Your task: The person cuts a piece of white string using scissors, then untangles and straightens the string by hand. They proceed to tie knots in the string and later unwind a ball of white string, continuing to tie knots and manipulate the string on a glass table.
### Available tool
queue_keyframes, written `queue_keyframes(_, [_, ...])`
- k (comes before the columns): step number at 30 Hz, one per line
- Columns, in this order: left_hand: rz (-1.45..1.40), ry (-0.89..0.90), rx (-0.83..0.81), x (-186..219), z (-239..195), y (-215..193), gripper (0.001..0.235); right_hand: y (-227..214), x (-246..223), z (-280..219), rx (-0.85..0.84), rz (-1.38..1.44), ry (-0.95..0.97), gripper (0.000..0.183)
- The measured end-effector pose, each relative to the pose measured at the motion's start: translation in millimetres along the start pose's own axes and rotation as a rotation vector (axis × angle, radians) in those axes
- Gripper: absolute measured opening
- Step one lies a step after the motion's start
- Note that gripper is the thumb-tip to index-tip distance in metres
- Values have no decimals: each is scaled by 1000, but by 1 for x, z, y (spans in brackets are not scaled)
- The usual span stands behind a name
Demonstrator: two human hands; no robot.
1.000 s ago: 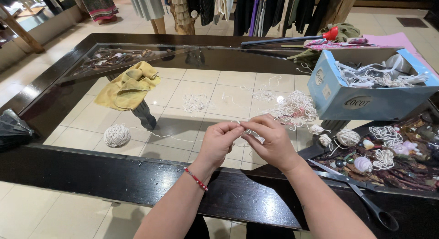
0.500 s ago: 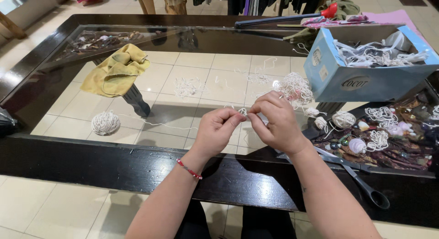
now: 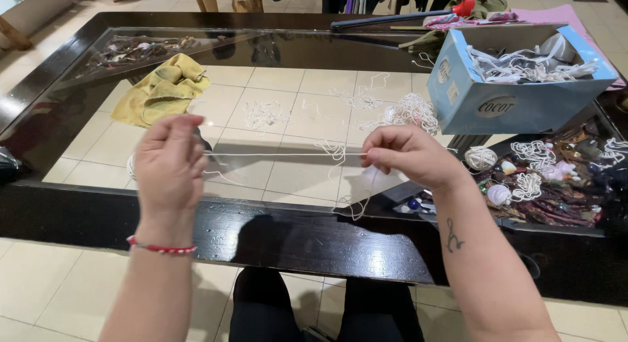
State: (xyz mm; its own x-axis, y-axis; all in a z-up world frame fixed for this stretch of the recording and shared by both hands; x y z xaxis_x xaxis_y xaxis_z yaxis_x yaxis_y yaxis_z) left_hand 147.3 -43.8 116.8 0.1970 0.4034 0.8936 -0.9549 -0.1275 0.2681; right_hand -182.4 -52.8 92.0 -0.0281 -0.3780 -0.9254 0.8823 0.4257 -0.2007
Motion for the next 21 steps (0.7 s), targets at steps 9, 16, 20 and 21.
queue_keyframes(9, [263,-108,214,3,-9,-120,18,-71,-1,-13,185,216,59,15])
queue_keyframes(16, [1716,396,-138,-4,-17,-64,48,-25,-15,11,91,-87,292,12])
queue_keyframes(20, [1231,684,-362,25,-52,56,60,34,-22,33,-149,-215,201,12])
queue_keyframes(21, [1229,682,-363,30,-54,78,60,46,-23,35,-149,-215,203,12])
Point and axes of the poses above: each hand's wrist, its own z-axis towards the middle knuckle, its own y-axis out of the palm, x = y × z, the point moved 9 cm from there along z, towards the middle knuckle
